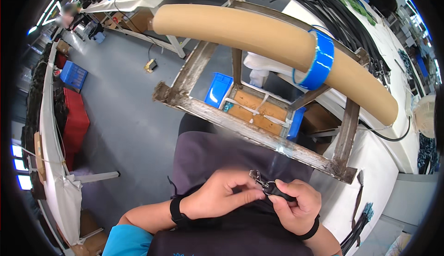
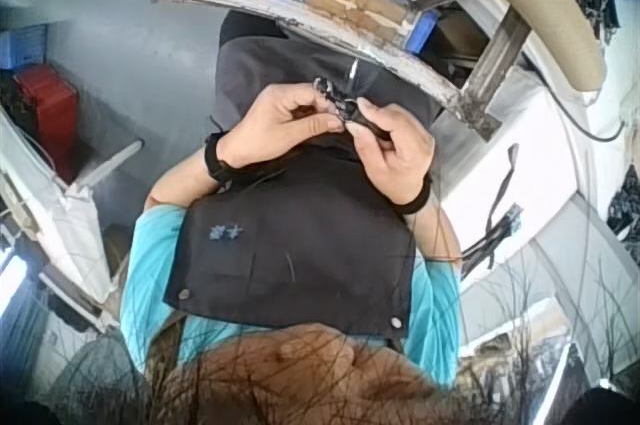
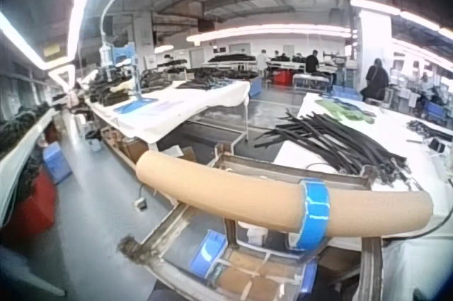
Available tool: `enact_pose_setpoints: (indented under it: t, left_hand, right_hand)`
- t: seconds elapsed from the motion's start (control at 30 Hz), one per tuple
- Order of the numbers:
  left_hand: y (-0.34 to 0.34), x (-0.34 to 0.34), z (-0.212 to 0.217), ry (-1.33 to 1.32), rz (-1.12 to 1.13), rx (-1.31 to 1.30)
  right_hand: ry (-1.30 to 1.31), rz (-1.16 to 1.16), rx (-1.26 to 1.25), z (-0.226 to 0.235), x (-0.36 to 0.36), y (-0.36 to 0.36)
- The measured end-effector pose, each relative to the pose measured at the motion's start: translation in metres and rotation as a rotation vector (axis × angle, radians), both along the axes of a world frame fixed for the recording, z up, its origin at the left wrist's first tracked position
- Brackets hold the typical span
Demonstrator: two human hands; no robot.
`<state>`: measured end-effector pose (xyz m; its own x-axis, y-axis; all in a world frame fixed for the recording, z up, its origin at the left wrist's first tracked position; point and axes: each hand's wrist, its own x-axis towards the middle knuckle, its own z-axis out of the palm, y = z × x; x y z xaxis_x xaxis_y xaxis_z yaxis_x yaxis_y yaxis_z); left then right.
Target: Assembling small metal hardware onto black nylon straps at a factory workstation.
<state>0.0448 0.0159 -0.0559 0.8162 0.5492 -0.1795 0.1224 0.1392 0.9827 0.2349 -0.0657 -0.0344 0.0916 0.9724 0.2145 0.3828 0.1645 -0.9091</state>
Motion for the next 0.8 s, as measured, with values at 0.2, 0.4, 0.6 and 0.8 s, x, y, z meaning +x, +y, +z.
enact_pose_setpoints:
  t: [0.2,0.4,0.6,0.8]
  left_hand:
    - [-0.01,-0.008,0.016,-0.087,0.13,-0.436]
    - [0.003,-0.017,0.028,-0.085,0.016,-0.049]
    - [0.014,-0.002,0.02,-0.172,0.227,1.172]
    - [0.008,0.011,0.015,-0.17,0.228,0.548]
  right_hand:
    - [-0.106,0.02,0.063,-0.013,-0.004,0.003]
    - [-0.003,0.035,-0.028,-0.004,-0.005,0.002]
    - [0.139,0.032,-0.115,-0.007,-0.009,0.0]
    - [0.054,0.001,-0.035,-0.012,-0.014,-0.004]
